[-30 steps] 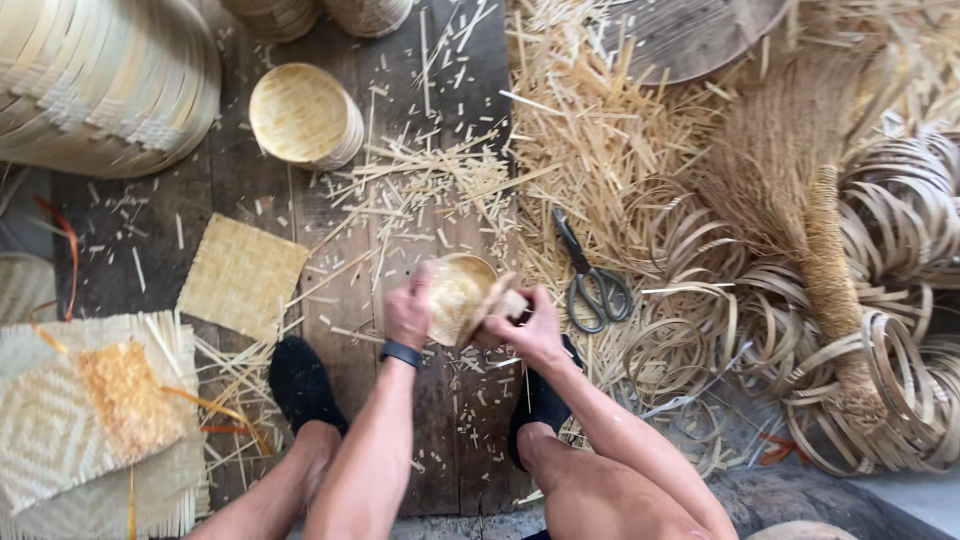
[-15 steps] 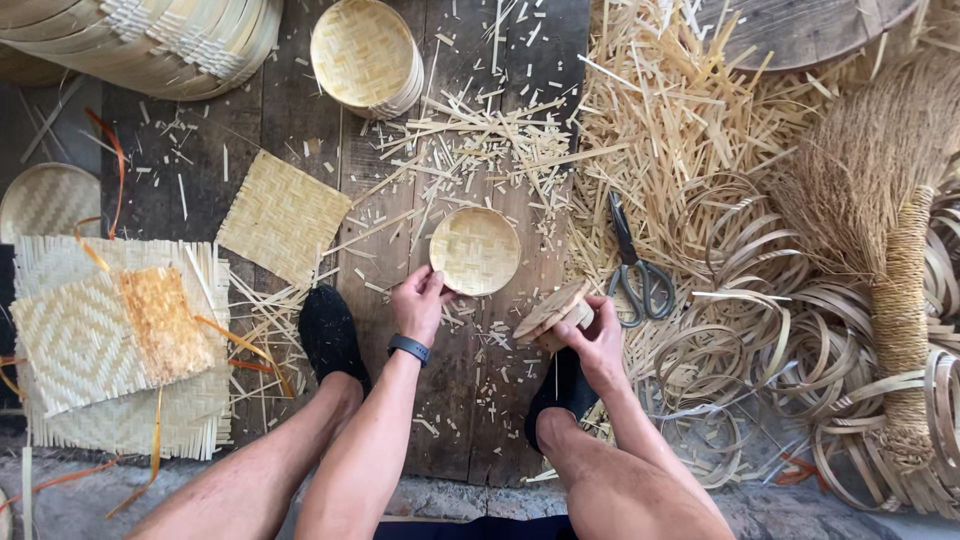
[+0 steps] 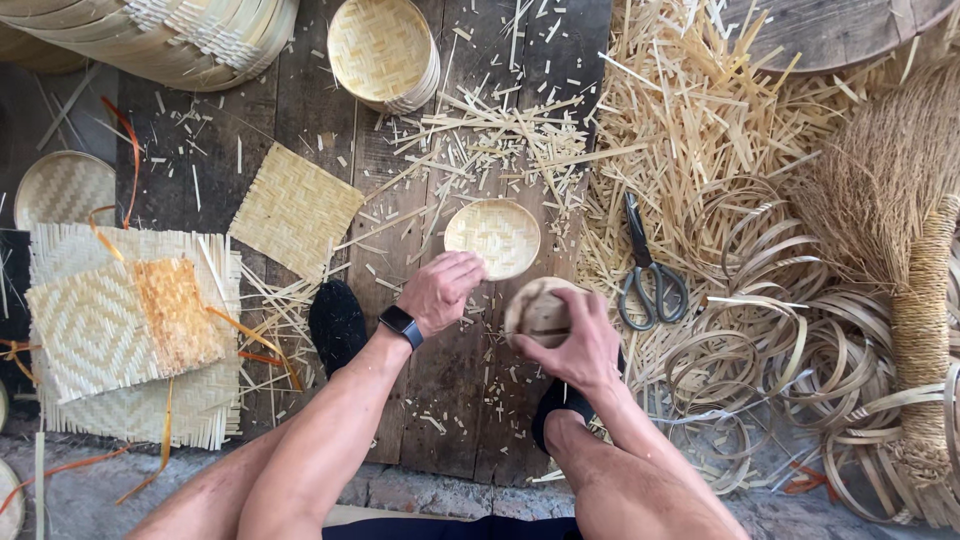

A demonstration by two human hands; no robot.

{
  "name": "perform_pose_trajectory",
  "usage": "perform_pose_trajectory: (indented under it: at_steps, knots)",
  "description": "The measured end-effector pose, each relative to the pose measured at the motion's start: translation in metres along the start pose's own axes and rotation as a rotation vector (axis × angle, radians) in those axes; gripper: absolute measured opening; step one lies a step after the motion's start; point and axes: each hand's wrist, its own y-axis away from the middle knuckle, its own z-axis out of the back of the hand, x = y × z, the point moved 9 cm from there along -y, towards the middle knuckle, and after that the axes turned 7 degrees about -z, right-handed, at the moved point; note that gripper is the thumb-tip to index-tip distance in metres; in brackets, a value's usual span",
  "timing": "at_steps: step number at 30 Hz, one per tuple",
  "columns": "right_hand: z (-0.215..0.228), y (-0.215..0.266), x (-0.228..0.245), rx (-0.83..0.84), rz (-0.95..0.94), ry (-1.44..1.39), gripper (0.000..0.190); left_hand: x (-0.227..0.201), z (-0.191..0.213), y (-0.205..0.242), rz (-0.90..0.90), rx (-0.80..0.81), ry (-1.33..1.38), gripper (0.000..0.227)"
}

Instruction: The person assembles circular bamboo basket components by weaving bamboo strips into a frame and trimming excess material using scissors.

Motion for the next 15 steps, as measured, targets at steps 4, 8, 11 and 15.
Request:
perform_pose_trajectory:
  at_steps: [4, 8, 11, 15]
  knots:
    - [-0.015, -0.014, 0.035, 0.082, 0.105, 0.199, 0.093, -0.010, 0.025, -0.016, 0.004, -0.061, 0.041, 0.034]
    - [-0.018, -0.024, 0.042, -0.019, 0.329, 0.189, 0.089, -0.032, 0.043, -0.028, -0.065, -0.069, 0.013, 0.043]
    - [-0.011, -0.050, -0.005, 0.099, 0.104, -0.216, 0.044, -0.047, 0.048, -0.031, -0.127, -0.080, -0.030, 0.040]
    - [0.039, -0.091, -0.054, -0.110, -0.041, -0.763, 0.031, -0.076, 0.037, -0.033, -0.222, -0.008, 0.005, 0.044]
